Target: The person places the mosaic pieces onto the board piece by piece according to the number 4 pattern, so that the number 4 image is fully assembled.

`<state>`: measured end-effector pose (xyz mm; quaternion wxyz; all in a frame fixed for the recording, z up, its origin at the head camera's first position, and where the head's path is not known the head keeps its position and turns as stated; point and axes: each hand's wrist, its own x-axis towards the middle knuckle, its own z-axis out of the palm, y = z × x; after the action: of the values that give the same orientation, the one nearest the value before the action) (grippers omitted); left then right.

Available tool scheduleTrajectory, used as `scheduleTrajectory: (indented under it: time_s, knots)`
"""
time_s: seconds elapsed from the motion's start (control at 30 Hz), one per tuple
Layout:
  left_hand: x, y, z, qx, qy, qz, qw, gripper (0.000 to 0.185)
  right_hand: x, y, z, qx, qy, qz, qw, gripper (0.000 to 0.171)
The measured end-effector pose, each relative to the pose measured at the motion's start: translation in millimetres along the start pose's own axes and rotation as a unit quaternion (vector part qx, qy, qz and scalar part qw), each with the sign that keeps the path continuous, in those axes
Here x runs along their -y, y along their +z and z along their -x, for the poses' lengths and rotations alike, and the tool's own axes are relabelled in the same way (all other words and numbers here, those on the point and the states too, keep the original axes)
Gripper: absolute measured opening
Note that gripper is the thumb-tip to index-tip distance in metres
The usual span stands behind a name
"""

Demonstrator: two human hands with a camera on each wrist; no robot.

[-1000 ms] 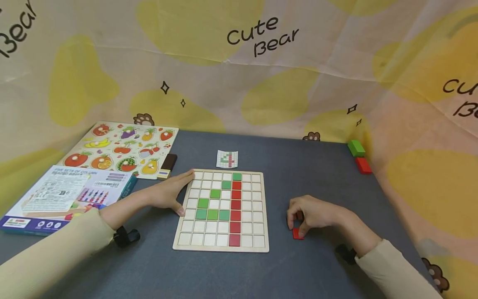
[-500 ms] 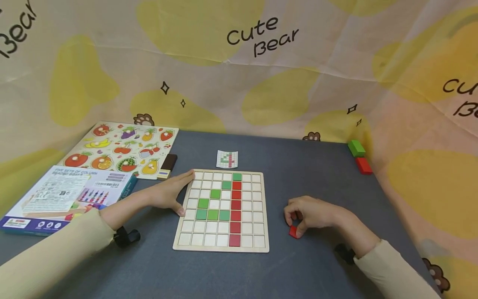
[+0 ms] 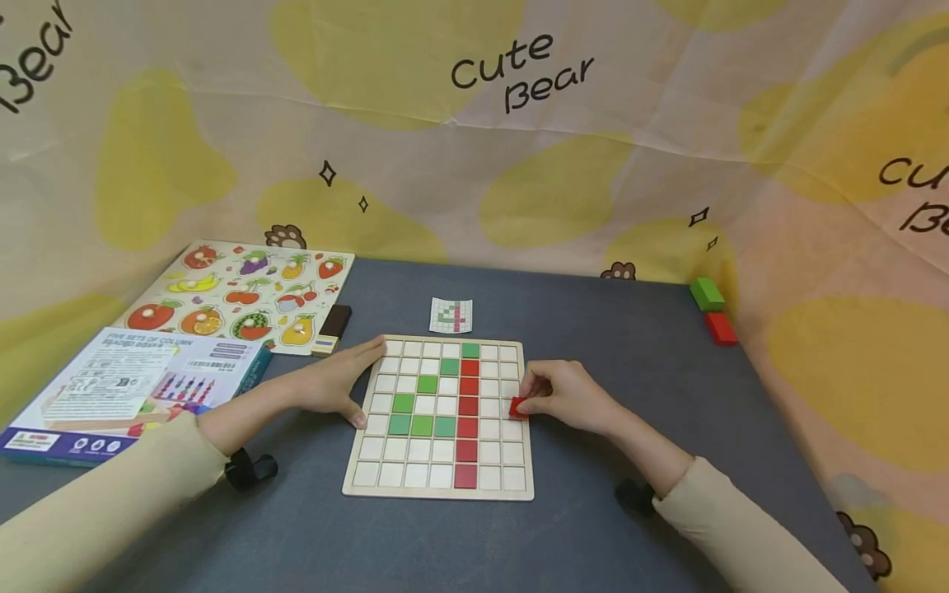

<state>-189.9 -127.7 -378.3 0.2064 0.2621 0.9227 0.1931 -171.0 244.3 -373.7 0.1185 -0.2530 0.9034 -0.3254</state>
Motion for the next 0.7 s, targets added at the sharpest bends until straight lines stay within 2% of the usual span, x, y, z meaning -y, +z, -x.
scheduleTrajectory:
  time_s: [0.1, 0.23, 0.4, 0.7]
  knots:
    - [0.8, 0.3, 0.3, 0.001, 0.001, 0.0, 1.0, 0.116, 14.4, 11.9, -8.6, 0.029, -0.012, -0.012, 0.999, 0.011]
    - [1.5, 0.2, 0.6, 0.001, 0.002, 0.003, 1.0, 0.116, 27.7, 23.7, -14.1, 0.054, -0.019, -0.002, 0.998, 0.009]
    - [0.2, -0.7, -0.7, 0.002, 0.001, 0.004, 1.0, 0.117, 32.8, 27.9, -14.4, 0.05, -0.024, 0.027, 0.998, 0.01]
    - [-0.7, -0.6, -1.2, 0.004, 0.001, 0.0, 1.0, 0.116, 33.0, 28.0, -13.5, 0.043, -0.011, 0.025, 0.999, 0.009]
